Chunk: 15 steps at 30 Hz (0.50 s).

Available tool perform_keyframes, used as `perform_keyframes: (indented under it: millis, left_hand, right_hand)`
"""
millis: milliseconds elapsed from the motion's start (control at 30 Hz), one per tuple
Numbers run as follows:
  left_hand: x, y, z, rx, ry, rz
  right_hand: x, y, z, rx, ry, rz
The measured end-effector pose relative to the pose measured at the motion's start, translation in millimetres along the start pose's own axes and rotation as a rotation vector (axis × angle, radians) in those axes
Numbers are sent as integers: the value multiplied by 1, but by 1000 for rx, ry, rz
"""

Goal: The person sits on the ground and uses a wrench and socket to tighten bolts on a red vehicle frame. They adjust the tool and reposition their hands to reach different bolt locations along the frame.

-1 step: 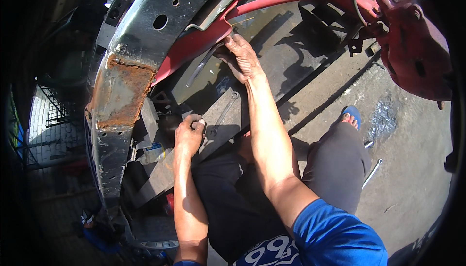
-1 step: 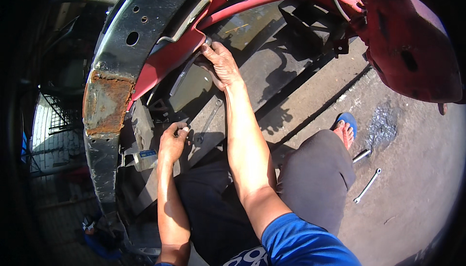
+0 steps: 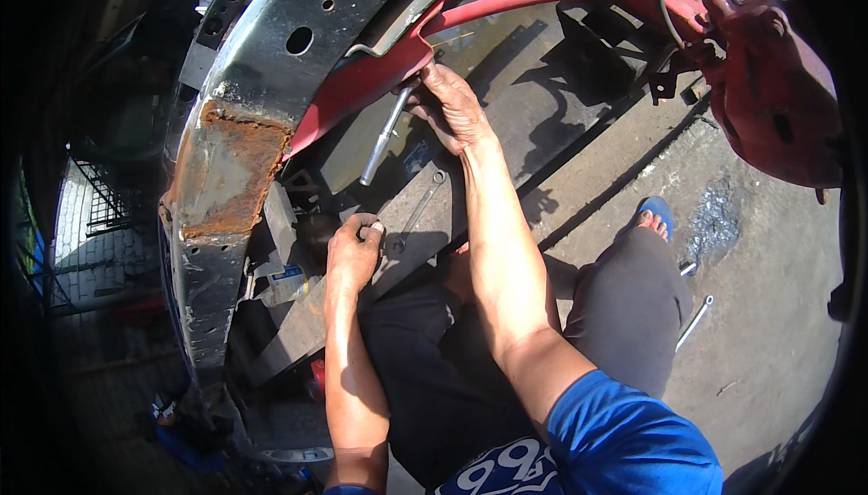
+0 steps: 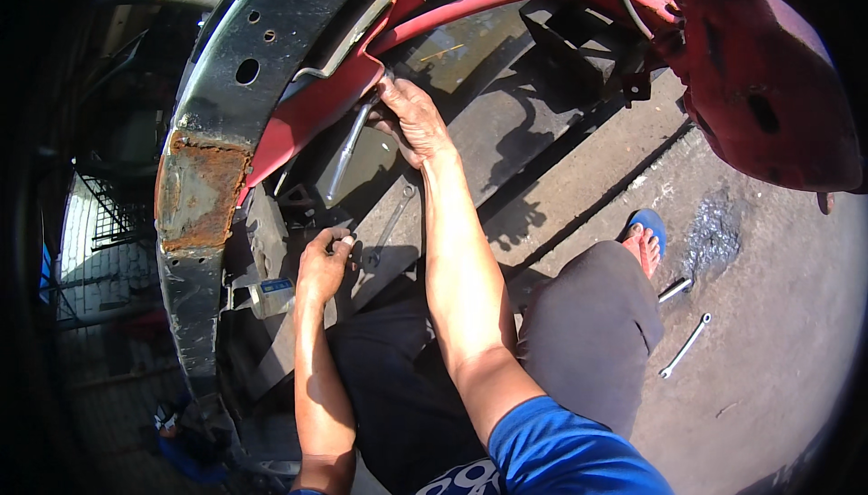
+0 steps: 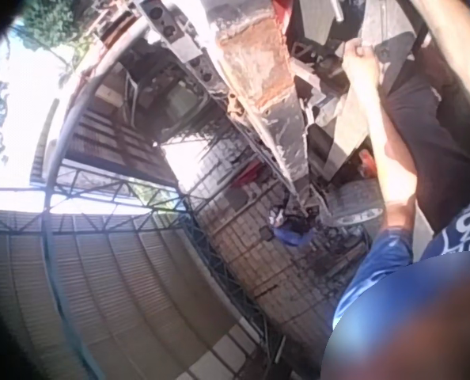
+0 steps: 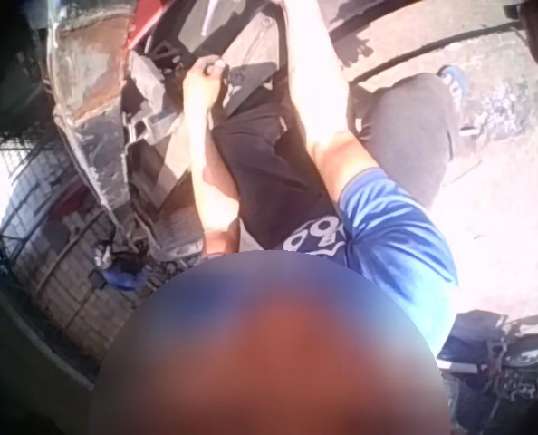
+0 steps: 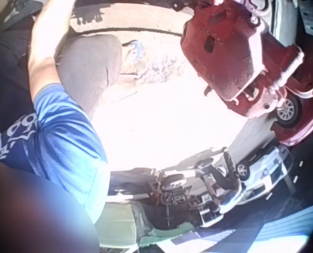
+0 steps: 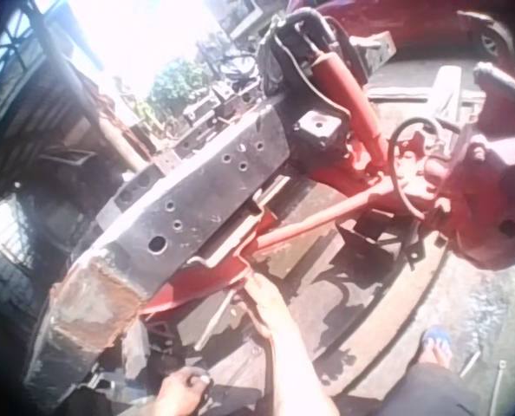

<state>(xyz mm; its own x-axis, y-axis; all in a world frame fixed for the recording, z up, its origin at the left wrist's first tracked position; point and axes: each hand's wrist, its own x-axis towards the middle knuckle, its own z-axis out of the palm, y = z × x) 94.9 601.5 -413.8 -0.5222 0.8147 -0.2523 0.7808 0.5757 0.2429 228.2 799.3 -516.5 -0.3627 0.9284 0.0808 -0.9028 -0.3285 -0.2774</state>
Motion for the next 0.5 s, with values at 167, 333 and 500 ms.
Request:
perform_keyframes:
  millis: [167, 333, 500]
  left_hand:
    - [5, -10, 5, 42, -6, 41]
    - [9, -13, 9, 57, -22, 72]
    - [3, -8, 8, 86, 9, 175]
  right_hand:
    - [3, -7, -8, 242, 56, 148]
    - [0, 3, 0, 135, 18, 47]
    - [0, -4, -1, 83, 137, 119]
